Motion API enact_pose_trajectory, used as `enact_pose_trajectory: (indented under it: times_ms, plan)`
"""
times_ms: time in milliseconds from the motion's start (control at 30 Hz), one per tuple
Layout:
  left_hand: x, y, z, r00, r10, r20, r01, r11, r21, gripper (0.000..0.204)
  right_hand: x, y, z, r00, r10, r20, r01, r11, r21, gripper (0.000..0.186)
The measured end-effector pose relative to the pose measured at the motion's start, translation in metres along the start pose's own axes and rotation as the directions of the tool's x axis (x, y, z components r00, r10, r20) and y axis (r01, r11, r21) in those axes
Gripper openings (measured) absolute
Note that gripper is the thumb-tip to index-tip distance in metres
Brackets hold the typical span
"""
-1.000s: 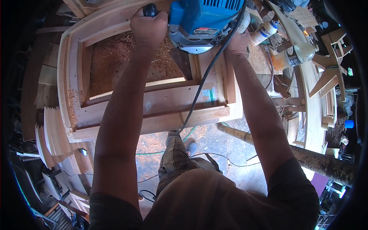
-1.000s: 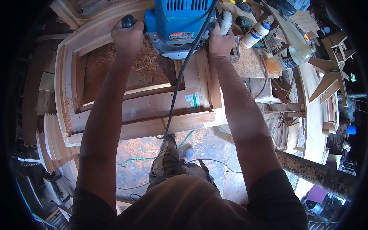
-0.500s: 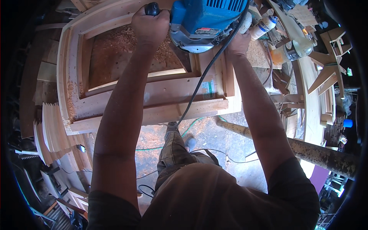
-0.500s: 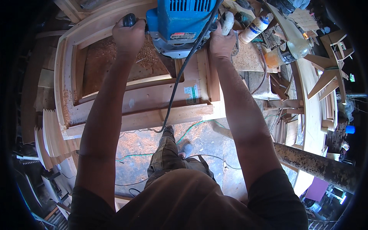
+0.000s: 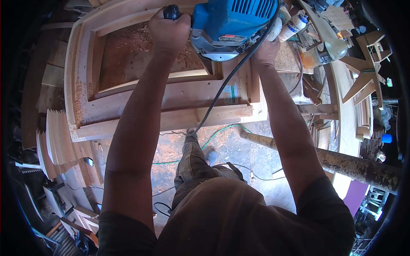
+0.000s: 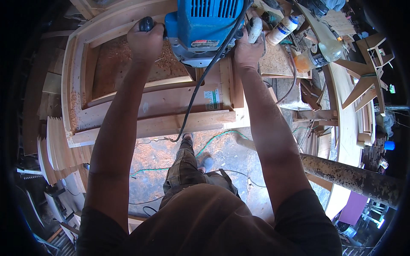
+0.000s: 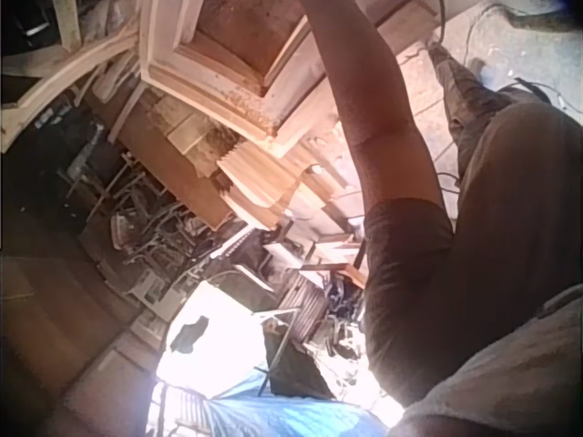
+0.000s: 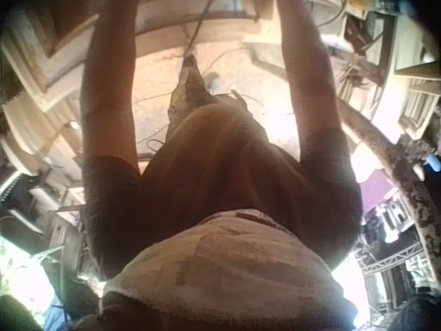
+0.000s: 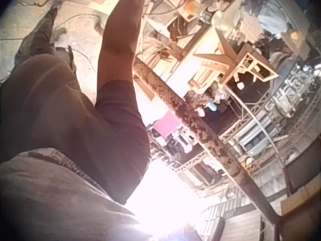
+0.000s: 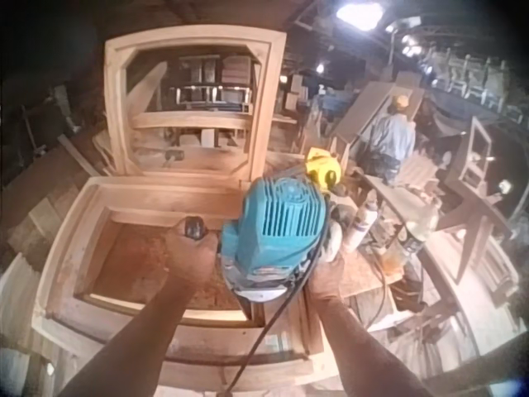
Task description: Routing the inner edges of a wooden furniture frame using a plunge router.
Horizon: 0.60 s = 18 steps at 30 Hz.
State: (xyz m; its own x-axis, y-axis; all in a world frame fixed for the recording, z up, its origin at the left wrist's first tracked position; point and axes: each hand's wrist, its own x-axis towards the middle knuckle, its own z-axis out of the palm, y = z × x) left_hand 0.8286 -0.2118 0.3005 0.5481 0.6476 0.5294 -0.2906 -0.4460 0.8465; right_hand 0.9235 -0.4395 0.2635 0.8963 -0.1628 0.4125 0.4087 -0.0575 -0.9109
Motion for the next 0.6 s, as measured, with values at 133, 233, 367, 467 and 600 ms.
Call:
enact_pose_trajectory:
  times_ms: [133,233,367,467,600]
  plan:
    - [-0.009,0.007,-0.003,0.999,0.034,-0.004,-0.034,0.999,-0.013,0.012,-0.007,0.000,-0.007,1.000,0.022,-0.006,-0.022,1.000,-0.020,0.034]
    - [-0.016,0.013,-0.006,0.999,0.035,-0.008,-0.035,0.999,0.012,0.010,-0.012,0.000,-0.013,0.999,0.046,-0.013,-0.047,0.998,-0.051,0.034]
    - [-0.023,0.018,-0.013,1.000,0.006,0.010,-0.006,0.999,0.032,0.008,-0.020,0.002,-0.020,0.998,0.052,0.033,-0.052,0.999,0.009,0.033]
    - [-0.032,0.032,-0.017,0.995,-0.102,0.017,0.103,0.992,-0.079,0.005,-0.029,0.001,-0.032,0.992,0.117,0.047,-0.110,0.987,-0.118,0.032]
    - [-0.040,0.021,-0.020,0.997,-0.073,-0.008,0.073,0.997,0.015,0.006,-0.041,-0.025,-0.032,0.991,0.062,0.122,-0.050,0.994,-0.098,0.036]
